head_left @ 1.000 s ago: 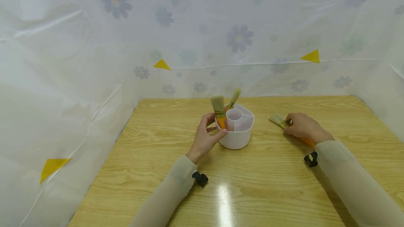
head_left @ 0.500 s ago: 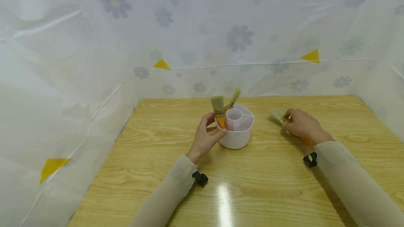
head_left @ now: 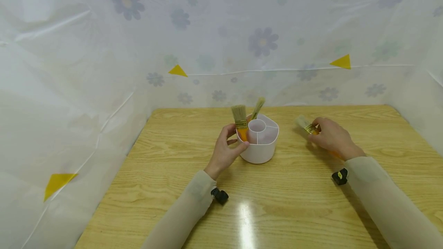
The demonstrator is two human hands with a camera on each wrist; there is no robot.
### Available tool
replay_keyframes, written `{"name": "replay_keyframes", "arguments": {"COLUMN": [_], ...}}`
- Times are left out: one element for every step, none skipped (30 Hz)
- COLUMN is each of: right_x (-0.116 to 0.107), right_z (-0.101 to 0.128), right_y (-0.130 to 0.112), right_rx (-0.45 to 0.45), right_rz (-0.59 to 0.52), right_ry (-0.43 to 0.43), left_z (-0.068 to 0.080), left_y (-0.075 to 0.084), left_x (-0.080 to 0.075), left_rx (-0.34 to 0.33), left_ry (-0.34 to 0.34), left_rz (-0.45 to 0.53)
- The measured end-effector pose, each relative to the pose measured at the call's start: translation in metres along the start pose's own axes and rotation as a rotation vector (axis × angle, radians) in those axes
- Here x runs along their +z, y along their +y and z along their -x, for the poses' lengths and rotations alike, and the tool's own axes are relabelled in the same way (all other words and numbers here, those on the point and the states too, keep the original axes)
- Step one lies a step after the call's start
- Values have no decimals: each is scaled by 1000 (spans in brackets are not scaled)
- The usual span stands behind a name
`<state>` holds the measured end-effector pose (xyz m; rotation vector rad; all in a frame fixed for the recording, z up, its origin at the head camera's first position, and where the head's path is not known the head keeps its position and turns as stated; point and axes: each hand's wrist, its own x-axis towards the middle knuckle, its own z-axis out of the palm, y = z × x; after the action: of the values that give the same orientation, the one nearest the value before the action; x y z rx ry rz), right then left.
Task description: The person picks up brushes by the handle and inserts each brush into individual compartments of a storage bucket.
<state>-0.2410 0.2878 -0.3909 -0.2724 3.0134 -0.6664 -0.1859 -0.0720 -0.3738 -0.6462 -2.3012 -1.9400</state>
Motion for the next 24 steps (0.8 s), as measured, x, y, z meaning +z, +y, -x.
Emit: {"name": "replay_keyframes", "arguments": {"right_x": [0, 0, 0, 0, 0, -1, -1, -1, -1, -2, -2, -2, -2, -2, -3, -3, -3, -3, -3, -3, -3, -3, -3, -3], "right_z": [0, 0, 0, 0, 1, 1, 1, 2, 3, 3, 4, 5, 5, 5, 6, 6, 6, 7, 7, 7, 7, 7, 7, 7], "right_y": [0, -1, -1, -2, -2, -3, -3, -4, -5, -6, -7, -8, -9, -10, -10, -11, -12, -12, -13, -14, -14, -14, -15, -15], "right_rx": [-1, 0, 1, 0, 1, 2, 2, 4, 4, 2, 1, -1, -1, -3, -6, -8, -11, -13, -13, -15, -16, -17, -18, -20], "right_rz": [0, -1, -1, -2, -2, -3, -4, -4, -6, -6, -9, -12, -15, -18, -22, -24, -27, -28, -28, -28, -27, -27, -28, -29], "right_ry": [3, 6, 9, 12, 15, 17, 19, 23, 26, 31, 33, 35, 38, 41, 44, 46, 47, 52, 56, 60, 63, 66, 70, 74], "left_z": [0, 0, 0, 0, 0, 0, 0, -1, -1, -1, -1, -2, -3, -4, -5, -6, -6, -7, -7, -8, -7, -7, -7, -7], "left_y": [0, 0, 0, 0, 1, 0, 0, -1, -1, -1, -2, -6, -10, -15, -19, -24, -28, -33, -35, -36, -36, -36, -36, -36], "left_x": [0, 0, 0, 0, 0, 0, 0, 0, 0, 0, 1, 1, 1, 2, 2, 3, 3, 3, 3, 3, 3, 3, 3, 3], "left_rx": [2, 6, 8, 9, 9, 10, 10, 11, 9, 10, 12, 13, 15, 16, 16, 17, 16, 14, 13, 11, 9, 6, 4, 1], "left_ry": [0, 1, 0, 0, 1, 0, -1, -2, -4, -3, -1, 1, 5, 10, 14, 20, 26, 30, 33, 35, 38, 41, 45, 46], "left_rz": [0, -1, -1, -2, -2, -5, -6, -8, -7, -7, -9, -9, -10, -13, -15, -21, -25, -30, -35, -38, -39, -41, -43, -45]}}
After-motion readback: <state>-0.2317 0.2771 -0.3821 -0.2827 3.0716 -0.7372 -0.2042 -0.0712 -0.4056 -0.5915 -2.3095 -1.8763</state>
